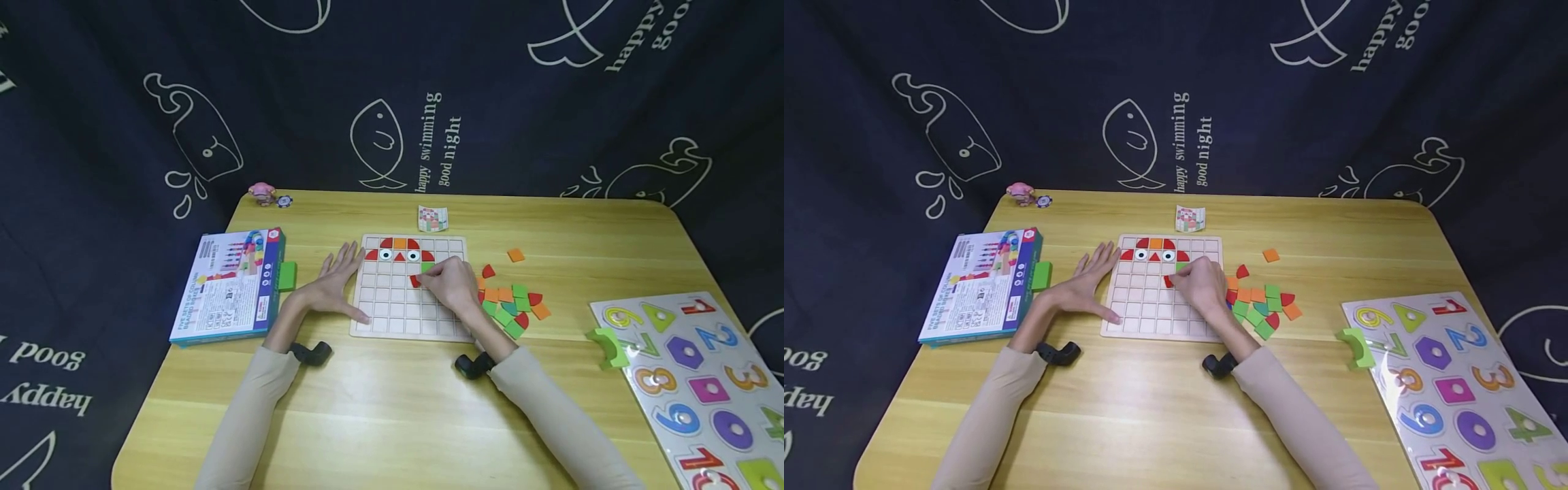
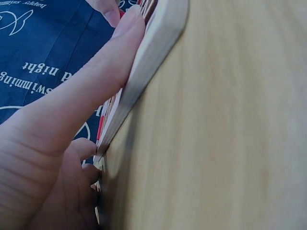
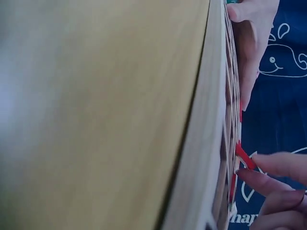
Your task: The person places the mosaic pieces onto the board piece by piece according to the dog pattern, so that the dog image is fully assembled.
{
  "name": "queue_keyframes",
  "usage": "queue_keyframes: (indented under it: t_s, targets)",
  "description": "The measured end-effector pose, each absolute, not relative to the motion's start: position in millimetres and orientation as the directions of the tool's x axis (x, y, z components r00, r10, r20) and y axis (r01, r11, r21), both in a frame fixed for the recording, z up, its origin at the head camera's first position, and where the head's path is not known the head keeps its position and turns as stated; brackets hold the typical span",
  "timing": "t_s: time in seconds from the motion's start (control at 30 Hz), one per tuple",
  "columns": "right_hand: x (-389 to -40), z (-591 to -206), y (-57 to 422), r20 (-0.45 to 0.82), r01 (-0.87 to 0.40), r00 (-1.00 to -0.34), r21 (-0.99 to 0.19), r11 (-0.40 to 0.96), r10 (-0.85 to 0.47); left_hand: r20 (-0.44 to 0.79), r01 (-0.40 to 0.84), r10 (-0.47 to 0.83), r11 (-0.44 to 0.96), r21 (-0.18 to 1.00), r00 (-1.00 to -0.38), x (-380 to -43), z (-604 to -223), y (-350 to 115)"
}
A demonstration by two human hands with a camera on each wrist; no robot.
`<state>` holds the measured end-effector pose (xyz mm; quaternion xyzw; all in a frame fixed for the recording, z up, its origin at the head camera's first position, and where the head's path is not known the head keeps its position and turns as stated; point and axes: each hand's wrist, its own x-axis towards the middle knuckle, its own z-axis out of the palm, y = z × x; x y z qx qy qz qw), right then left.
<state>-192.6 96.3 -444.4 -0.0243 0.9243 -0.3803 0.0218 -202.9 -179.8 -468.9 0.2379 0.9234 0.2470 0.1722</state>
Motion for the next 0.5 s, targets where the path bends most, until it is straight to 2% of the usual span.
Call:
queue_keyframes:
  t_s: [0.23,0.5]
  targets:
    - [-195.6,-443.1,100.2,-0.027,-0.083,-0.99,-0.682,0.727,-0.139,-0.199,0.352,0.526,0.76,0.547,-0.827,-202.8,-468.3,-179.7]
    - [-201.3,-445.3,102.2,-0.127,-0.035,-0.973,-0.745,0.666,-0.194,-0.204,0.343,0.52,0.763,0.548,-0.83,-202.6,-468.0,-178.9]
